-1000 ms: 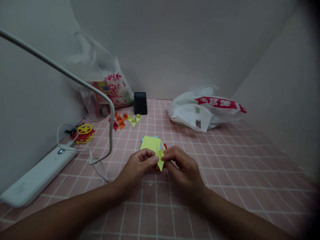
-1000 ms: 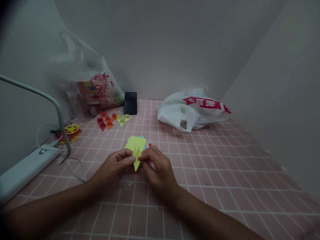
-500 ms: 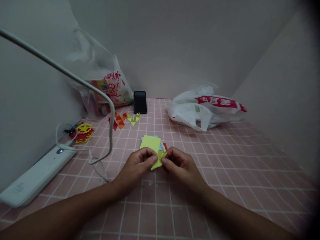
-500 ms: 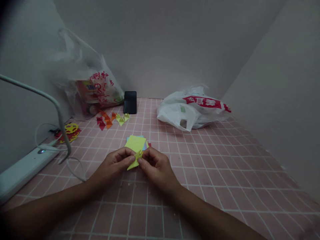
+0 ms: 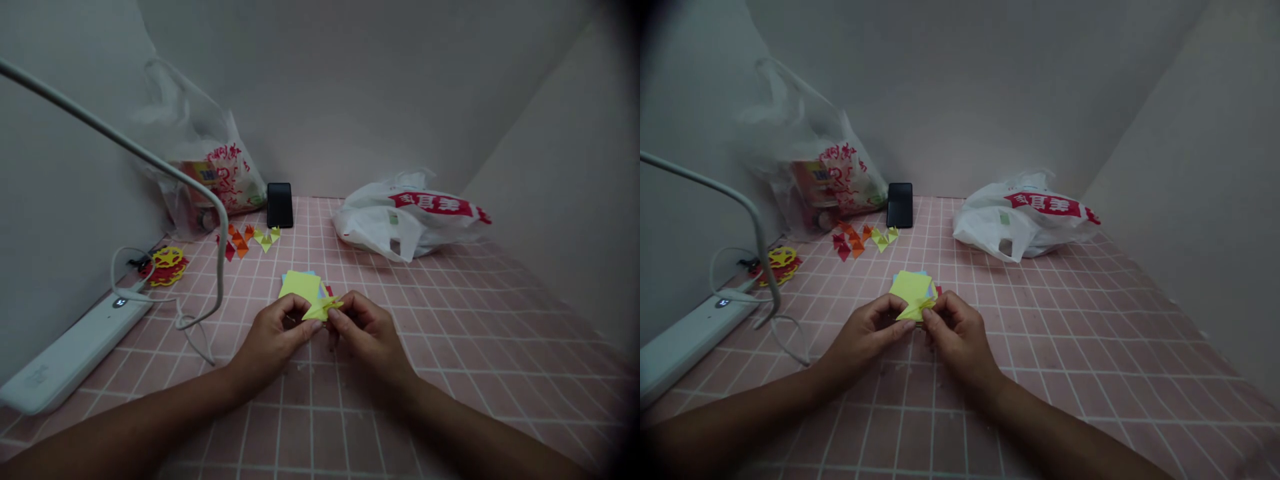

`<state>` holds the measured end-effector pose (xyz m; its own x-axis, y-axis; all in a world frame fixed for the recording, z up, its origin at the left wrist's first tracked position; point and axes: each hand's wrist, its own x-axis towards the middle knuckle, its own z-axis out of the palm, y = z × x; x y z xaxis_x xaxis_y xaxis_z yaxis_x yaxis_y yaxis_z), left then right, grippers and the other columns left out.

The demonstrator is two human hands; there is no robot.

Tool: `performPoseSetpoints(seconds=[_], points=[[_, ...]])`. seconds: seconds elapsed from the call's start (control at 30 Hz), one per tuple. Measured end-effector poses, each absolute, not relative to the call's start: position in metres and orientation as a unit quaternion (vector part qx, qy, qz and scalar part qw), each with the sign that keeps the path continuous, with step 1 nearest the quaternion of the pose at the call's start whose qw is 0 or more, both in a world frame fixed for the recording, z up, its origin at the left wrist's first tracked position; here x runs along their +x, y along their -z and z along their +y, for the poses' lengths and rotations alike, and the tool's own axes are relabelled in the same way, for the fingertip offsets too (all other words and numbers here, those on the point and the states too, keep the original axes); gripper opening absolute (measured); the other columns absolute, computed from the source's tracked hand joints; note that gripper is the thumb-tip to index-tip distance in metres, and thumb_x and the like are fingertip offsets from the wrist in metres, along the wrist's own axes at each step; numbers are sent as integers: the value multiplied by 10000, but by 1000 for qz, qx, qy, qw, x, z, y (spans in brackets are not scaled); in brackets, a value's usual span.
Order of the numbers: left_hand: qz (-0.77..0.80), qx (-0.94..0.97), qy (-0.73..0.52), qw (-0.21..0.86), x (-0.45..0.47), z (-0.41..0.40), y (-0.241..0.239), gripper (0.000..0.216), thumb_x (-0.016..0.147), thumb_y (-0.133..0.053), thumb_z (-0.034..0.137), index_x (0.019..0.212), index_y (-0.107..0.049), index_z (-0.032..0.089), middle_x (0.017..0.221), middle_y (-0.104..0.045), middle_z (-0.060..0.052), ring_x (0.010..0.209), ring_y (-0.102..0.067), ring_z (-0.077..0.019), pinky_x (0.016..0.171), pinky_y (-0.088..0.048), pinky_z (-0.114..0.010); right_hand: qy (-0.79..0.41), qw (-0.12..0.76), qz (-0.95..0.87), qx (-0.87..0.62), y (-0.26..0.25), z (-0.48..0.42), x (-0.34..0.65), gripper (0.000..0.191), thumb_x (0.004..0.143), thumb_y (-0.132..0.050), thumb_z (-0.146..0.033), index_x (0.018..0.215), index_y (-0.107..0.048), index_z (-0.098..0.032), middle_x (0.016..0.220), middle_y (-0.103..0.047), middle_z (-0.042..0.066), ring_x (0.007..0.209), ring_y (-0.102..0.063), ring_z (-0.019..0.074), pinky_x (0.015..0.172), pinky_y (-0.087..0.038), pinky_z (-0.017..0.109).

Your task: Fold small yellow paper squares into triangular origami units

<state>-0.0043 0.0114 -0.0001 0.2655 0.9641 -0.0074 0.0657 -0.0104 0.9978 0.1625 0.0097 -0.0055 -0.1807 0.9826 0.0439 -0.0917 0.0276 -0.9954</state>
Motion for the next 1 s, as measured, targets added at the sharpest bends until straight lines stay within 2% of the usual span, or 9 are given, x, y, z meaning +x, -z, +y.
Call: performPoseSetpoints(seconds=[0.13, 0.3, 0.57, 0.7, 0.83, 1.0], points=[[448, 602, -454, 480, -5, 9, 2, 161, 798, -676, 216, 924, -578, 207, 851, -609, -1, 788, -572, -154, 722, -445, -255, -569, 495, -517, -404, 5, 10, 160, 236, 842, -642, -363, 725, -522, -198, 618, -589, -24, 536, -538, 114, 540, -436, 254], [457, 618, -434, 470, -7, 8, 3, 86, 820, -664, 263, 809, -624, 188, 754, -629, -6, 702, -569, -147, 668, -439, -257, -583, 506, -512, -377, 5, 8, 159, 226, 835, -650, -362, 726, -533, -202, 627, -616, -17, 542, -569, 117, 554, -476, 264], [442, 602, -449, 491, -7, 9, -5, 105, 813, -648, 239, 745, -607, 170, 768, -629, -16, 751, -584, -154, 721, -454, -275, -584, 502, -521, -368, 5, 7, 158, 190, 857, -630, -319, 736, -557, -193, 644, -611, -16, 576, -565, 110, 585, -470, 258], [473, 610, -424, 475, -8, 10, -6, 111, 789, -644, 239, 720, -595, 167, 701, -598, -5, 670, -550, -146, 646, -428, -272, -599, 513, -493, -369, 7, 8, 157, 139, 834, -659, -287, 840, -543, -210, 684, -598, -33, 570, -562, 103, 544, -456, 237], [490, 633, -396, 450, -7, 10, -6, 107, 787, -630, 226, 710, -587, 166, 656, -565, 11, 602, -501, -124, 575, -381, -250, -582, 528, -500, -364, 9, 9, 158, 200, 811, -672, -242, 958, -536, -231, 752, -600, -35, 582, -562, 100, 542, -464, 239], [474, 655, -405, 427, -8, 10, -6, 58, 813, -626, 209, 774, -612, 168, 724, -610, 3, 660, -556, -127, 623, -417, -242, -567, 507, -532, -371, 7, 10, 160, 104, 844, -630, -247, 861, -536, -206, 681, -585, -36, 550, -556, 92, 526, -444, 228]])
